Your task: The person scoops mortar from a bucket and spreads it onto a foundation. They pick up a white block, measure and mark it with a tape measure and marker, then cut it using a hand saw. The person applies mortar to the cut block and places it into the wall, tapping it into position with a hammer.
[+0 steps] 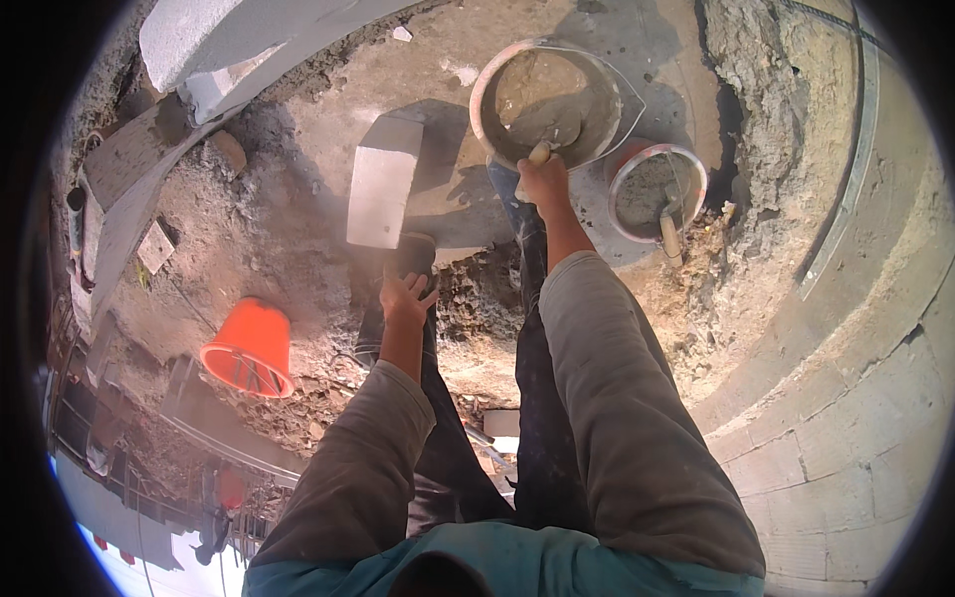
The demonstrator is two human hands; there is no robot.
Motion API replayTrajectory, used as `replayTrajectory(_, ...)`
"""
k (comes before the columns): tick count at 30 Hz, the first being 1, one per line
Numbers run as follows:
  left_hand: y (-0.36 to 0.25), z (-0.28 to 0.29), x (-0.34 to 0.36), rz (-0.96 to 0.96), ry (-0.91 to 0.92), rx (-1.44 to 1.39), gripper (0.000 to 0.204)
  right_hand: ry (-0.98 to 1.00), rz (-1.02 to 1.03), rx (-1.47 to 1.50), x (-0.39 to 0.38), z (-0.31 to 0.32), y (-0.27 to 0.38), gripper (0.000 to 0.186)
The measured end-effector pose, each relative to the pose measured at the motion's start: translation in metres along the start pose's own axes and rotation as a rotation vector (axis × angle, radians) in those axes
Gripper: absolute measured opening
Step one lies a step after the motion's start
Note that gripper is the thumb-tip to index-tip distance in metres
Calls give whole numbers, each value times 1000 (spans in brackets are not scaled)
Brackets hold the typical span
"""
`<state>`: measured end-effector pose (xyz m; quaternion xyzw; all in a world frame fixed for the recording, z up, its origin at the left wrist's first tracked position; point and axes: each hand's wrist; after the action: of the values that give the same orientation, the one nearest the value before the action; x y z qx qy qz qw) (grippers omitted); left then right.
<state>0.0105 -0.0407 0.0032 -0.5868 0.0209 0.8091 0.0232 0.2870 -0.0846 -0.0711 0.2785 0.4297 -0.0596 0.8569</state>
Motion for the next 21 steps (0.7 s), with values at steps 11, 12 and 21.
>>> replayTrajectory(11, 1, 109, -171, -843, -56, 1242, 61, 232, 93, -276, -12, 28, -5, 41)
replayTrajectory(12, 6, 120, -175, -842, -86, 1279, 62, 330, 2, -190, -6, 22, 14, 41)
replayTrajectory(21, 4, 143, -170, -677, -168, 1565, 67, 497, -6, 207, -69, 123, -36, 58)
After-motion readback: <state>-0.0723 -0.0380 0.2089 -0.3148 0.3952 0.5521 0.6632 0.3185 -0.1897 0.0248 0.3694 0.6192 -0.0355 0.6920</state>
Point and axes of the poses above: each hand's wrist, its own x-axis towards the middle knuckle, its own z-axis out of the back of the hand, y = z × x, and after that the axes turned 7 degrees about x, right-handed
